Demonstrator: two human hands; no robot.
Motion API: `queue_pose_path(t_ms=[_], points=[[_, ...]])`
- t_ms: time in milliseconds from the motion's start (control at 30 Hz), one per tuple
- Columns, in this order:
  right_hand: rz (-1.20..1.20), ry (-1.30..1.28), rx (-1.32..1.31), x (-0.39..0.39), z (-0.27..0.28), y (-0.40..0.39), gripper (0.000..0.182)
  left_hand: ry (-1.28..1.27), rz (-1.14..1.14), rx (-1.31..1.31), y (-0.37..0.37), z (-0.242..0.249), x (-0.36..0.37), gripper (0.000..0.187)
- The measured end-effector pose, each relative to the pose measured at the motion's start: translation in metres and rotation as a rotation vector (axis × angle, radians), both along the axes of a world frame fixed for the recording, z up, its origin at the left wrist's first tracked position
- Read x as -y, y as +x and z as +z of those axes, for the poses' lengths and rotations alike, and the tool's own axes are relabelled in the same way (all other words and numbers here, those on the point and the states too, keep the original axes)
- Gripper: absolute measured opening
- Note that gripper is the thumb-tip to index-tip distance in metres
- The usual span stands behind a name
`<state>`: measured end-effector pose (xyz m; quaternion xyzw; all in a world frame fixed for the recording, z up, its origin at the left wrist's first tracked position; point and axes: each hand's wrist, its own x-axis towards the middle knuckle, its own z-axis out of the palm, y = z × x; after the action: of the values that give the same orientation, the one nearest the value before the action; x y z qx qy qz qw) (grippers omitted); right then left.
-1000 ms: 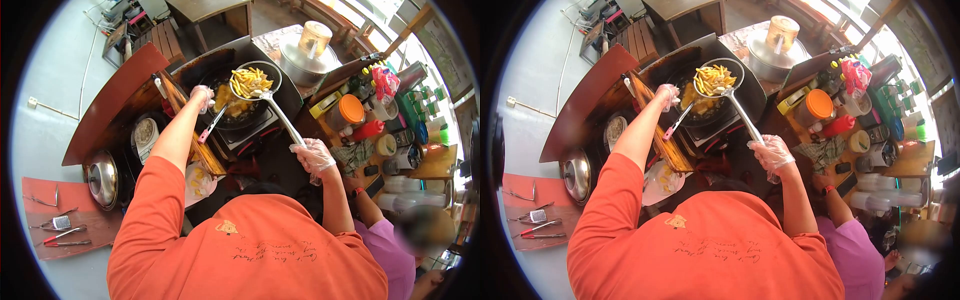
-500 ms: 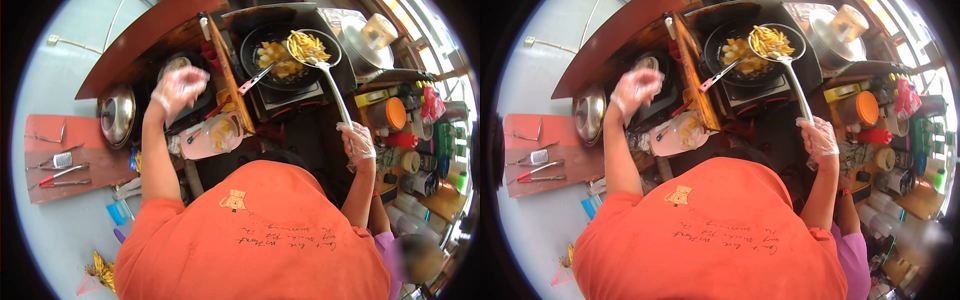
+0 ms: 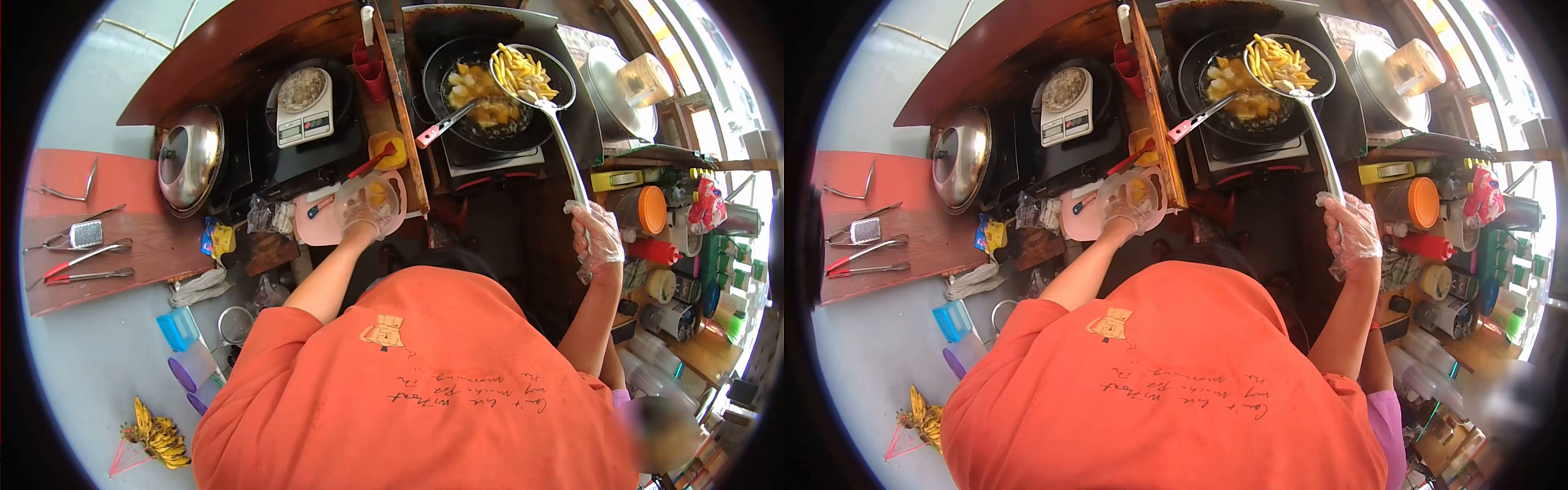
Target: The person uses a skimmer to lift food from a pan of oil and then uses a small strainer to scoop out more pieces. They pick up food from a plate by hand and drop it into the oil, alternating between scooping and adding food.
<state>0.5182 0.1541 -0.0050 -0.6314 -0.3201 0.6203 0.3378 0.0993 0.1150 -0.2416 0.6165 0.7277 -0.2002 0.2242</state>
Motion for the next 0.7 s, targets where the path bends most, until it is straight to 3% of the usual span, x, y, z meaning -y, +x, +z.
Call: queue_pose_path(t_ms=[33, 100, 133, 233, 467, 700], points=[[0.001, 0.003, 0.000, 0.000, 0.001, -0.003, 0.015, 0.003, 0.001, 0.000, 0.001, -0.012, -0.001, 0.081], [-0.004, -0.004, 0.021, 0.001, 0.004, -0.009, 0.016, 0.187, 0.282, 0.107, 0.007, -0.022, -0.004, 0.083], [-0.005, -0.001, 0.022, 0.002, 0.004, -0.010, 0.016, 0.096, 0.420, 0.183, 0.010, -0.017, -0.008, 0.082], [-0.011, -0.013, 0.034, 0.005, 0.002, -0.010, 0.016, 0.097, 0.288, 0.220, 0.008, -0.010, -0.012, 0.077], [-0.059, -0.019, -0.007, 0.014, 0.002, -0.006, 0.014, 0.100, 0.230, 0.264, 0.008, 0.008, -0.024, 0.057], [-0.095, -0.002, -0.022, 0.016, 0.002, 0.003, 0.014, 0.230, -0.005, 0.070, 0.004, -0.044, -0.019, 0.049]])
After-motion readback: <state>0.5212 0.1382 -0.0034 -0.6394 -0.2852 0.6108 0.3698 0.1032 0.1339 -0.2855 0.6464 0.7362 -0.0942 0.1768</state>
